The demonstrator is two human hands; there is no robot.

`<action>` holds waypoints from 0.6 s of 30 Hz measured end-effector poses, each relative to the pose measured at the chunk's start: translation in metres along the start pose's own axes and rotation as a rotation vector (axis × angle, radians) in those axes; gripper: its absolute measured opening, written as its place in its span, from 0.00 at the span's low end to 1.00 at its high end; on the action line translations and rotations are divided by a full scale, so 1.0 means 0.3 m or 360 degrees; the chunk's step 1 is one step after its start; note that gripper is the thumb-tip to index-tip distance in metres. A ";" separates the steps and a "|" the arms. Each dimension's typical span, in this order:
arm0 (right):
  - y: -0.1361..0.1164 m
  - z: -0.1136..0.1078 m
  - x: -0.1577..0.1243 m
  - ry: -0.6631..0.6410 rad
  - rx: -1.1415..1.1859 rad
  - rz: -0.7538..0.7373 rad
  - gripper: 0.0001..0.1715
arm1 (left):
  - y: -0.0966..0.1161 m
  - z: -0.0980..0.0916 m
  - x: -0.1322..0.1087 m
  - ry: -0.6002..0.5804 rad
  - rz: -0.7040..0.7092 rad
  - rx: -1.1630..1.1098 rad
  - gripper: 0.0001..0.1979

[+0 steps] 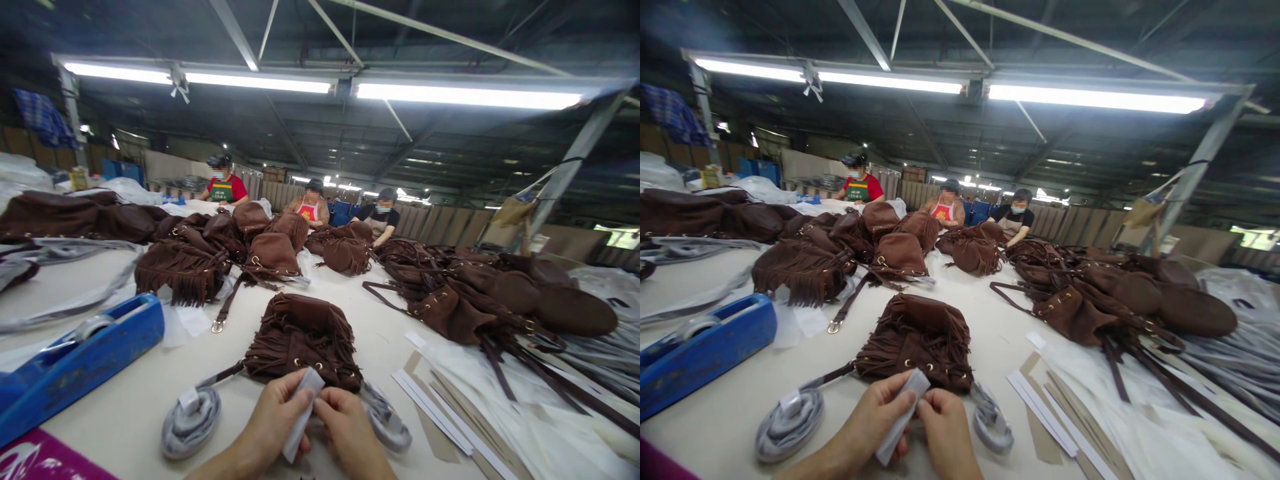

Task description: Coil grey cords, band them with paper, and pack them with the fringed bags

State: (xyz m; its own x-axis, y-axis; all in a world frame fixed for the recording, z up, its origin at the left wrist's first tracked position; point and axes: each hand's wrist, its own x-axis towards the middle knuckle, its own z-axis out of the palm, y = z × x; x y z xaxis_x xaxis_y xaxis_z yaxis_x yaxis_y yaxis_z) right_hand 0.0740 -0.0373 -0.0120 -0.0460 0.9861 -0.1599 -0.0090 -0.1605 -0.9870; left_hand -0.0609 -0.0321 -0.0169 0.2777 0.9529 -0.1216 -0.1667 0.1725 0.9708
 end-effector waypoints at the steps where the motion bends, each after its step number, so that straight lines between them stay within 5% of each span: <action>1: 0.001 0.003 0.000 -0.0042 0.0117 0.0094 0.17 | 0.003 0.003 -0.003 0.0006 0.0005 0.0012 0.35; 9: 0.007 0.023 0.007 -0.0136 0.0983 0.0408 0.37 | 0.020 0.017 -0.014 -0.0013 -0.0015 -0.0076 0.43; 13: 0.009 0.029 0.021 -0.0274 0.1042 0.0453 0.39 | 0.012 0.016 -0.009 0.0048 -0.0075 -0.0067 0.36; 18: 0.016 0.017 0.032 -0.0348 0.0985 0.0435 0.39 | 0.033 -0.011 -0.029 0.0095 0.0194 0.0401 0.32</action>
State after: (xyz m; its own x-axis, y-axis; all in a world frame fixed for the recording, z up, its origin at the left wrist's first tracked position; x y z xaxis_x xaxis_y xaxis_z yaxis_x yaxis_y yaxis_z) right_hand 0.0683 -0.0289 -0.0181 -0.3267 0.8858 -0.3295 -0.5313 -0.4605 -0.7111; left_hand -0.0682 -0.0380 -0.0070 0.2129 0.9771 -0.0058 0.0473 -0.0044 0.9989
